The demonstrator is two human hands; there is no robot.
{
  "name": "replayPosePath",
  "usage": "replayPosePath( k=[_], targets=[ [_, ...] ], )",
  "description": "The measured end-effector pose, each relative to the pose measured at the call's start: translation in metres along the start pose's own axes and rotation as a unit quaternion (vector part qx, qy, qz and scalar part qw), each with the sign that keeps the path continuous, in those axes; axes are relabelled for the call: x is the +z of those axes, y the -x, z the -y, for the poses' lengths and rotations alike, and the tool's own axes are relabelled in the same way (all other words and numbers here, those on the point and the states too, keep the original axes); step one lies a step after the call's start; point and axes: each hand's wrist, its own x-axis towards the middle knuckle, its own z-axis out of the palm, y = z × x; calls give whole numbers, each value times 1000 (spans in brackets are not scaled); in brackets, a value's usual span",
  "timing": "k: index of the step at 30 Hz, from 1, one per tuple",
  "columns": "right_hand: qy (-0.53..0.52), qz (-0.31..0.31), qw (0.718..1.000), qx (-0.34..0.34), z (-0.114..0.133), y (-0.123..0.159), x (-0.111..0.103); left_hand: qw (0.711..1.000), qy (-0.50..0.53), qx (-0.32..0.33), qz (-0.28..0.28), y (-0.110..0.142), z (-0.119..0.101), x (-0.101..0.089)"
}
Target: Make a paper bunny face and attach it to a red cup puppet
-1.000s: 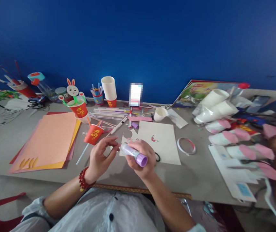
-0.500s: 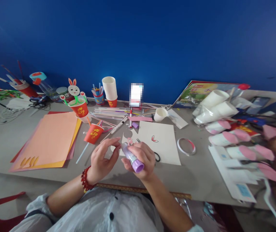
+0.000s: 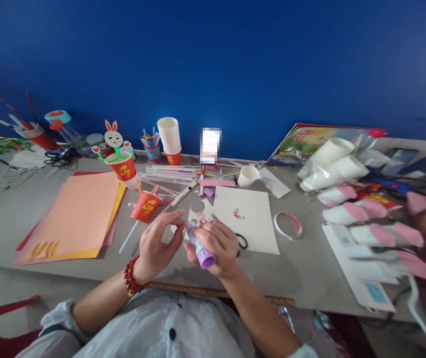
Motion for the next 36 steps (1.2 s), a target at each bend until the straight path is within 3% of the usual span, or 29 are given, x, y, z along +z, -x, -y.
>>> replayPosePath(
  k=[9,17,27,36],
  targets=[
    [0,-9,1000,-21,-1,-6,-9,998,20,-51,24,-2,-2,-4],
    [12,27,999,-37,-5,0,-2,995,46,-83,26,-3,-4,-6],
    [10,25,999,-39,-6,0,-5,994,58,-82,34,-1,2,-5],
    [13,58,998,-37,-7,2,-1,993,57,-91,39,2,6,-8]
  ],
)
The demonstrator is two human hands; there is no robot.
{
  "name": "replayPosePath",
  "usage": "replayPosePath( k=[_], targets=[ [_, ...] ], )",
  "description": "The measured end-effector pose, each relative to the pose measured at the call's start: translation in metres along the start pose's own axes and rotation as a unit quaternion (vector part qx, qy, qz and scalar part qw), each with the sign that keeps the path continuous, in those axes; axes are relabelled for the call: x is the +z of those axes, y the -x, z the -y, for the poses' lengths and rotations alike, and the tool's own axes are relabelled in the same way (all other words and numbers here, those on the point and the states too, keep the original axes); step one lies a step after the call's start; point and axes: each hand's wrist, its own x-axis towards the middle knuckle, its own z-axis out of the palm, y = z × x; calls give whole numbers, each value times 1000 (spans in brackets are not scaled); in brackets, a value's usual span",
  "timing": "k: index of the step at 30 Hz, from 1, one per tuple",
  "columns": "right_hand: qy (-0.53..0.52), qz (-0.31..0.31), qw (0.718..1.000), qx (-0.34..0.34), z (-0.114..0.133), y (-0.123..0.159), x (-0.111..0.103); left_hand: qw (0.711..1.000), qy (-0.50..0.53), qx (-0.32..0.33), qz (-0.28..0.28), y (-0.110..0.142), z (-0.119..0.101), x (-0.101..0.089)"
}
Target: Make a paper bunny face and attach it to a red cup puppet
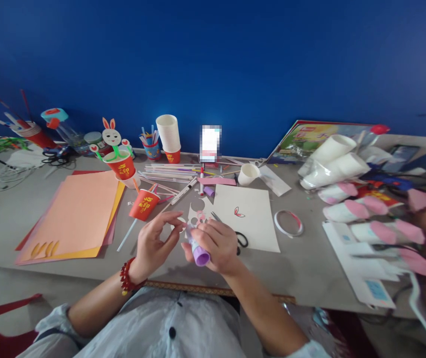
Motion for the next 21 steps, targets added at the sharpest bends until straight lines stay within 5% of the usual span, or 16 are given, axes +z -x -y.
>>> replayPosePath(
  k=[21],
  targets=[
    [-1,-13,1000,-4,2,-7,-2,1000,-4,23,0,-2,-2,0]
  ],
)
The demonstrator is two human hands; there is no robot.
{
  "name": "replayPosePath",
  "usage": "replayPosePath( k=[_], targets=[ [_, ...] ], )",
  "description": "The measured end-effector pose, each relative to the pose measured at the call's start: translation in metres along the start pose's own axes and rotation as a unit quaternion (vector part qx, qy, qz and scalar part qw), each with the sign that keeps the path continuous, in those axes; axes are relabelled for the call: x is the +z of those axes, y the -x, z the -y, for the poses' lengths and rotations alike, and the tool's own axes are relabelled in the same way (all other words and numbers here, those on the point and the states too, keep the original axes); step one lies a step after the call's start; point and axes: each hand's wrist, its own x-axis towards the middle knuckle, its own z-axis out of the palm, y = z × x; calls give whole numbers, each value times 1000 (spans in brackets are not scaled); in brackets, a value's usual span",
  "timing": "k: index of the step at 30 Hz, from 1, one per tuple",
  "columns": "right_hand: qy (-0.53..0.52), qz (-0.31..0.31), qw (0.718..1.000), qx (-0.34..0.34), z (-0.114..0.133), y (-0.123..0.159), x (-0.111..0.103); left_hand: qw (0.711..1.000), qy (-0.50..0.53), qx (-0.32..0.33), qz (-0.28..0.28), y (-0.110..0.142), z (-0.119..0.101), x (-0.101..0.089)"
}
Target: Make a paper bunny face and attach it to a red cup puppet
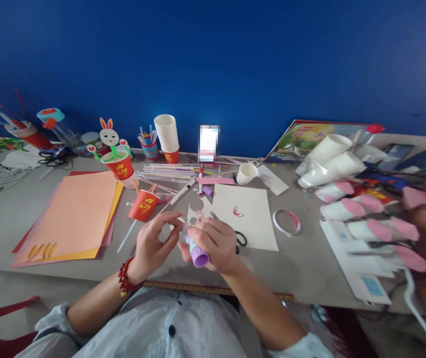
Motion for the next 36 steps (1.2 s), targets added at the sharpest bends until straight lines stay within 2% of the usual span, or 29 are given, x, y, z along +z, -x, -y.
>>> replayPosePath(
  k=[5,7,9,11,13,15,17,19,24,26,36],
  targets=[
    [-36,25,999,28,-4,8,5,1000,-5,-13,-3,3,2,-5],
    [-71,19,995,72,-7,10,4,1000,-14,-10,-2,5,7,-9],
    [-126,3,980,152,-10,9,3,999,-36,11,-1,7,14,-13],
    [-208,-7,943,260,-12,7,3,996,-69,63,-5,8,22,-16],
    [-298,12,881,368,-14,4,5,988,-91,128,-5,9,28,-18],
    [-371,65,810,449,-14,3,9,980,-89,179,6,9,33,-20],
    [-421,125,755,487,-13,3,13,977,-76,200,22,7,34,-21],
    [-442,157,733,493,-11,2,16,980,-68,185,24,6,33,-22],
    [-411,166,756,481,-6,-5,14,998,-16,60,28,6,26,-21],
    [-401,172,767,470,-5,-7,12,999,6,33,34,6,25,-21],
    [-341,188,822,416,-4,-6,12,998,32,25,44,7,24,-19]
  ],
)
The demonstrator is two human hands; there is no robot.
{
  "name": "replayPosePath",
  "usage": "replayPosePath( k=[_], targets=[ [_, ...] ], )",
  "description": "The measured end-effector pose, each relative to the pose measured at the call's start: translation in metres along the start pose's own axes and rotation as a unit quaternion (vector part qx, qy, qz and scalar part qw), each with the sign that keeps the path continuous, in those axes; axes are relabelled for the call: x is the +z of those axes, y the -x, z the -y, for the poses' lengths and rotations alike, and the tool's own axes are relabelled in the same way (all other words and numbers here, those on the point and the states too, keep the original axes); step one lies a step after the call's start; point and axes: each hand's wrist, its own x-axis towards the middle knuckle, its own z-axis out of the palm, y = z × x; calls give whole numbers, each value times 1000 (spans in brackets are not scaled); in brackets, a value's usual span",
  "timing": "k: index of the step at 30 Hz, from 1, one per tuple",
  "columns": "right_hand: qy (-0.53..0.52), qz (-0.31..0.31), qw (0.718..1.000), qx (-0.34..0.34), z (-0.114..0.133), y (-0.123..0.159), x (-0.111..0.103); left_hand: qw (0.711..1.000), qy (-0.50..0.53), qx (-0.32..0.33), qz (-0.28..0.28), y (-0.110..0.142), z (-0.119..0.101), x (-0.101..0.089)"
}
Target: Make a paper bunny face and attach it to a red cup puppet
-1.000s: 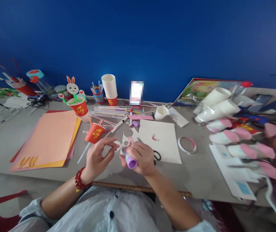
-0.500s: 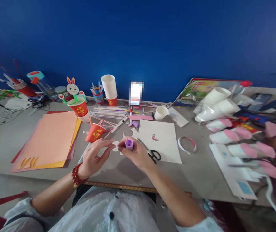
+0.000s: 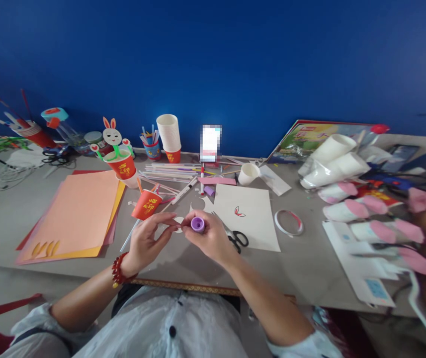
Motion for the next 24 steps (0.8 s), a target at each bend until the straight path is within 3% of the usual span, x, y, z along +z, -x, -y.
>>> replayPosePath(
  k=[4,7,9,13,16,20,24],
  targets=[
    [78,-24,995,-54,-5,-5,-2,1000,-5,-19,9,3,5,-8],
    [198,-9,969,-150,-19,-13,-4,992,-117,-12,47,10,15,-15],
    [292,28,931,-216,-31,-18,-3,975,-197,4,97,17,22,-17],
    [451,72,830,-321,-49,-25,4,942,-281,18,181,31,33,-13],
    [501,78,784,-358,-56,-30,10,930,-303,19,208,34,38,-8],
    [516,73,760,-388,-62,-36,15,925,-305,5,228,35,41,-7],
    [511,79,756,-401,-67,-41,19,924,-299,-2,238,35,42,-8]
  ],
)
